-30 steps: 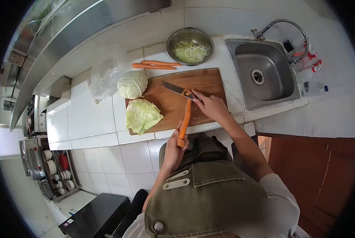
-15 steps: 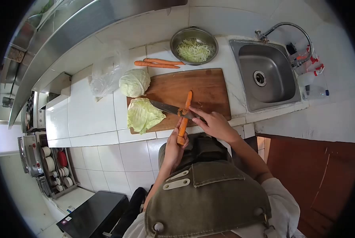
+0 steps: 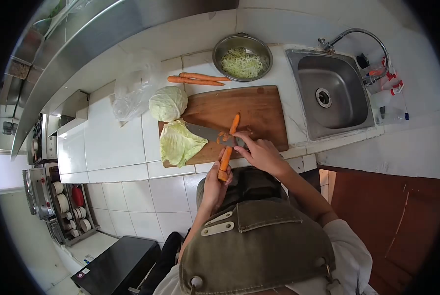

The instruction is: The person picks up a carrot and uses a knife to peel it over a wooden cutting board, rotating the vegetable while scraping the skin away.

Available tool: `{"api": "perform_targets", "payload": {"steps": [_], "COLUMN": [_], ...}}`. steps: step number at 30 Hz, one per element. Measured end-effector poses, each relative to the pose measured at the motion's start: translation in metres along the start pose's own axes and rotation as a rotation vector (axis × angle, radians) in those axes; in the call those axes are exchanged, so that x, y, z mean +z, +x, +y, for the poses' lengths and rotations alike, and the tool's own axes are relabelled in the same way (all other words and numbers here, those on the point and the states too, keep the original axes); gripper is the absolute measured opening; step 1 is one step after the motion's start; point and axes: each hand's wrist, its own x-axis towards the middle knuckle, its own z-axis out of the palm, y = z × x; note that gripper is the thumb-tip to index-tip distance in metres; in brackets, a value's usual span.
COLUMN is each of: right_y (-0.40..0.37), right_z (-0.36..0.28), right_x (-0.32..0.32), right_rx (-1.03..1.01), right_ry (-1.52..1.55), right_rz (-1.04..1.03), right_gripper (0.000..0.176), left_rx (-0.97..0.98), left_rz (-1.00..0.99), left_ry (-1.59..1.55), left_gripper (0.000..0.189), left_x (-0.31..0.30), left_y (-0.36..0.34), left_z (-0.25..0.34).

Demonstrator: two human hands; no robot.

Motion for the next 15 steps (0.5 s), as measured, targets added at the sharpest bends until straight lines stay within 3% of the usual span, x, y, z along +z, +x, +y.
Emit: {"api": "perform_targets", "payload": {"steps": [15], "right_y": [0.023], "right_z": [0.014], "right_x": [0.001], "right_rx": [0.044], "right_ry": [-0.097], "right_rz": [0.054], "right_gripper": [0.041], "left_rx": [0.000], "left_rz": [-0.057], "left_ry": [0.047], "left_gripper": [0.052], "left_x": [0.002], "left_y": [-0.001], "left_z": [0.001]}}
